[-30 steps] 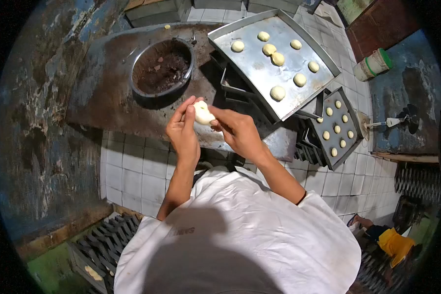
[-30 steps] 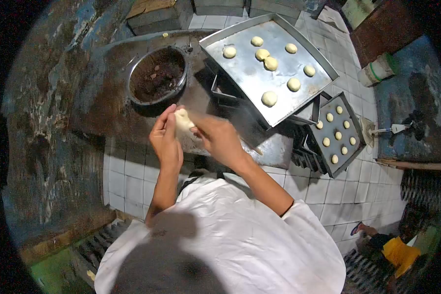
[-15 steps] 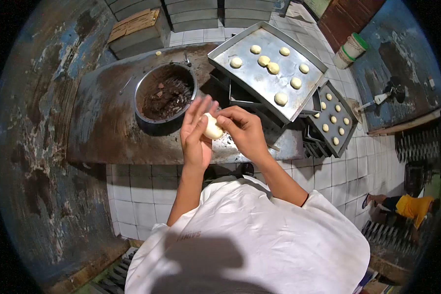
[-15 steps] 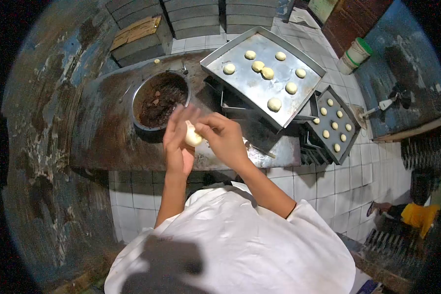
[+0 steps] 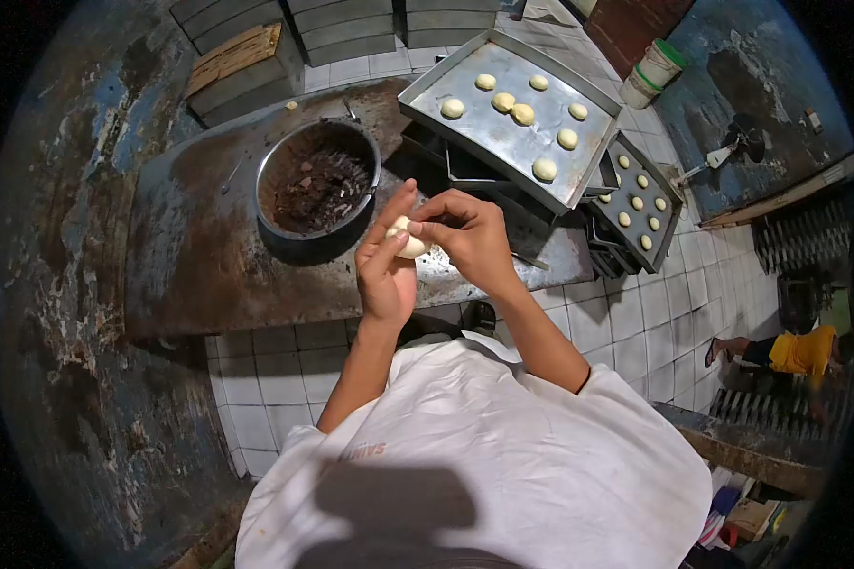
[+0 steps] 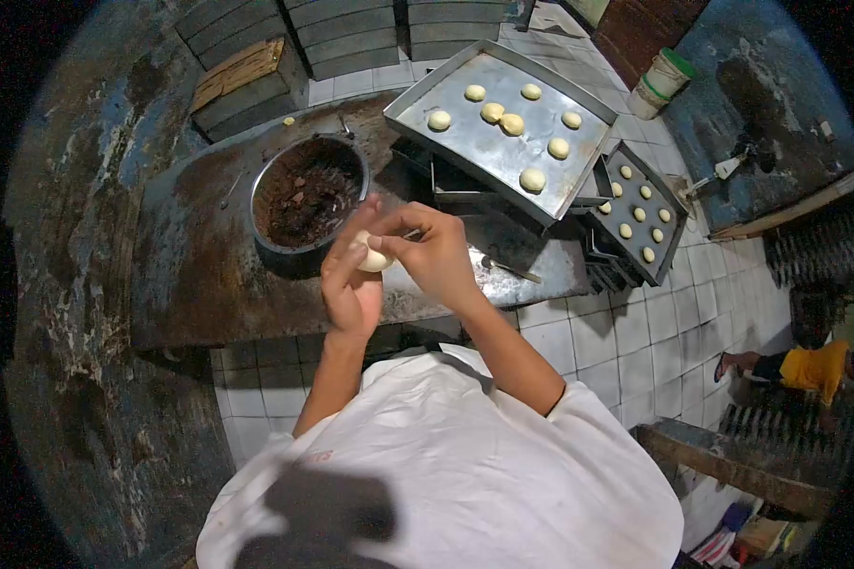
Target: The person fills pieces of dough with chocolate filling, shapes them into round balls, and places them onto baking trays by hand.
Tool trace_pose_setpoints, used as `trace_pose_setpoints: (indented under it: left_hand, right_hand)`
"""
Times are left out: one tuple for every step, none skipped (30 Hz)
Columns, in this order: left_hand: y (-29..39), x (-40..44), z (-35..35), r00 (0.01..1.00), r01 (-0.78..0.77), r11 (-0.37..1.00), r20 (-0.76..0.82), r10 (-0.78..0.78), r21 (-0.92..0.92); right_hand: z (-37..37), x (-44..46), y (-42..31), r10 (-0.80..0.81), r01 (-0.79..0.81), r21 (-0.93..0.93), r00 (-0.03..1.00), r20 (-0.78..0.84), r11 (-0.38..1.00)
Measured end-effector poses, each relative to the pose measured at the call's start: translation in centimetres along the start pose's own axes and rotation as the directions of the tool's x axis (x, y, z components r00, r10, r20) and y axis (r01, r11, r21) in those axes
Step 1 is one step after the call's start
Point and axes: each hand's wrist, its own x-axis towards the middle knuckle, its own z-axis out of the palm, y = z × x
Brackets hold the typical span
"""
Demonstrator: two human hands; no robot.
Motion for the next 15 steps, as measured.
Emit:
trace_pose_setpoints:
  left_hand:
    - [0.3, -0.1, 0.0, 1.0, 0.003, 1.0, -0.002, -0.003, -0.003]
    - [0.6, -0.1, -0.2, 0.984, 0.135, 0.988, -0.109, -0.142, -0.068]
    - [0.9, -0.2, -0.6, 0.937, 0.255, 0.956, -0.206, -0.281, -0.146]
    - [0.5, -0.3, -1.8, 0.912, 0.28, 0.949, -0.269, -0.31, -0.147]
    - [0.4, -0.5, -2.3, 0.91, 0.277, 0.949, -0.275, -0.309, -0.149]
    - [0.4, -0.7, -2.5, 0.9, 0.294, 0.947, -0.297, -0.32, -0.129]
    - [0.4, -0.8, -2.6, 0.888, 0.314, 0.943, -0.316, -0.333, -0.11]
    - [0.0, -0.7, -2.7, 0.903, 0.295, 0.949, -0.291, -0.316, -0.115]
    - [-0.1, -0.7, -2.4, 0.902, 0.298, 0.947, -0.291, -0.319, -0.116]
    - [-0.3, -0.6, -1.9, 0.929, 0.257, 0.962, -0.252, -0.272, -0.093]
    - [-0.6, -0.6, -1.5, 0.951, 0.212, 0.975, -0.213, -0.223, -0.073]
    - [-0.8, -0.5, -1.0, 0.951, 0.214, 0.974, -0.214, -0.225, -0.075]
    - [-1.0, -0.4, -0.4, 0.972, 0.159, 0.987, -0.173, -0.159, -0.017]
    - [-1.3, -0.2, 0.0, 0.988, 0.098, 0.994, -0.125, -0.093, 0.039]
    - [-1.8, 0.1, 0.4, 0.988, 0.097, 0.994, -0.123, -0.092, 0.04]
  right_hand:
    - [0.4, -0.1, -0.2, 0.004, -0.004, -0.003, 1.0, 0.0, 1.0]
    - [0.9, -0.1, -0.4, -0.062, 0.06, -0.046, 0.997, -0.04, 0.997]
    - [1.3, -0.3, -0.5, -0.13, 0.123, -0.091, 0.989, -0.074, 0.988]
    - [1.6, -0.5, -0.7, -0.127, 0.12, -0.091, 0.989, -0.07, 0.989]
    - [2.0, -0.8, -1.0, -0.149, 0.141, -0.15, 0.988, -0.044, 0.979]
    - [2.2, -1.0, -1.0, -0.168, 0.161, -0.208, 0.986, -0.019, 0.965]
    - [2.2, -1.1, -0.5, -0.165, 0.158, -0.208, 0.986, -0.019, 0.965]
    - [2.1, -1.2, 0.4, -0.209, 0.195, -0.329, 0.978, -0.009, 0.924]
    - [2.0, -1.1, 0.8, -0.249, 0.226, -0.445, 0.968, 0.007, 0.866]
    - [1.8, -1.0, 1.1, -0.322, 0.266, -0.498, 0.946, -0.028, 0.825]
    - [1.3, -0.6, 1.3, -0.319, 0.263, -0.499, 0.947, -0.028, 0.825]
    - [0.7, 0.0, 1.2, -0.361, 0.289, -0.446, 0.929, -0.083, 0.847]
    - [0.2, 0.3, 0.9, -0.397, 0.318, -0.39, 0.907, -0.142, 0.864]
    - [-0.2, 0.3, 0.5, -0.211, 0.19, -0.14, 0.964, -0.159, 0.972]
    - [-0.8, 0.5, 0.6, -0.214, 0.192, -0.14, 0.964, -0.161, 0.971]
